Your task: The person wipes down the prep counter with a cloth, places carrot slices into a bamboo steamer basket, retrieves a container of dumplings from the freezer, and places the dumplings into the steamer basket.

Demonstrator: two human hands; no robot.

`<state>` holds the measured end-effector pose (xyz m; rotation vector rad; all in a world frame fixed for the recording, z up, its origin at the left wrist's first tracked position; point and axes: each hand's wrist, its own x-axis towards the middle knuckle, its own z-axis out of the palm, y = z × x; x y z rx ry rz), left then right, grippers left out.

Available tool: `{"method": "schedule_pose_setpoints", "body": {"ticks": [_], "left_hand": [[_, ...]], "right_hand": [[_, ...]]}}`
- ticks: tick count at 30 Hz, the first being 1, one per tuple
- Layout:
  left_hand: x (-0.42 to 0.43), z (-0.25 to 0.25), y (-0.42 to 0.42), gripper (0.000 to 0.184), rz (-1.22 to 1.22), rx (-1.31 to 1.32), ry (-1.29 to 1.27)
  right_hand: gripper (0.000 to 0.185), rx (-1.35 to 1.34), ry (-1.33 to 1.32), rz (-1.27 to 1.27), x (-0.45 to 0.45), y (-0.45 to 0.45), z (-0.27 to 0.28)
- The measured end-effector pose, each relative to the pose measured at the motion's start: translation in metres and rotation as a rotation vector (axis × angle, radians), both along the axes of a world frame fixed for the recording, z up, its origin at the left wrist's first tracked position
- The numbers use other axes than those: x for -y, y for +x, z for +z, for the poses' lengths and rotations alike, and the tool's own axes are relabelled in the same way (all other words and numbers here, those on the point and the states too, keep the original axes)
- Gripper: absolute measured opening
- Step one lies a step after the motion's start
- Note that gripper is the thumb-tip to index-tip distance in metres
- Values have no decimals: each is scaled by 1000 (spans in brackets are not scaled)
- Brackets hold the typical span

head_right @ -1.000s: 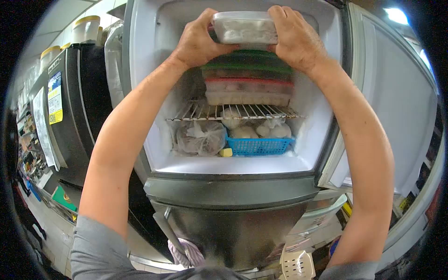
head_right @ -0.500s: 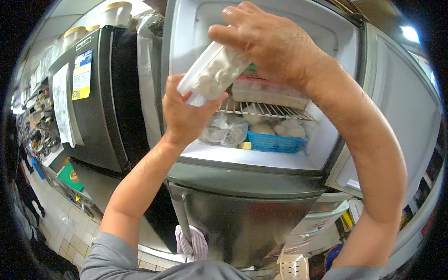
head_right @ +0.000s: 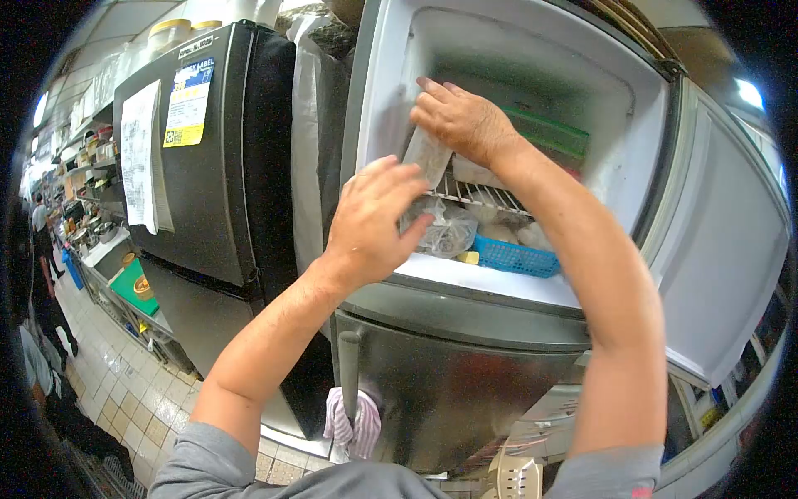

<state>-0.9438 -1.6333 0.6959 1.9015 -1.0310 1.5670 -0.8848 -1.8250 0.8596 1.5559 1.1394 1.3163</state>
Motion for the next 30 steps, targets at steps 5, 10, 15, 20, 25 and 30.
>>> {"method": "schedule_pose_setpoints", "body": {"ticks": [5,10,15,20,25,30], "left_hand": [[21,10,27,64,245,-49,293],[33,35,50,77,542,-180,555],[42,54,60,53,362,-106,548],[86,100,107,54,652,164,621],[119,117,141,57,687,138,547],[122,115,141,53,692,241,465]], "right_hand": [[49,-164,505,-121,13,57,-21],[58,-1,700,-151,29,55,-23],[36,-394,975,-213,126,20,4],[28,-443,1136,-257,204,-1,8],[29,-445,1080,-329,216,-9,-13],[30,-579,1017,-394,196,-4,-20]]}}
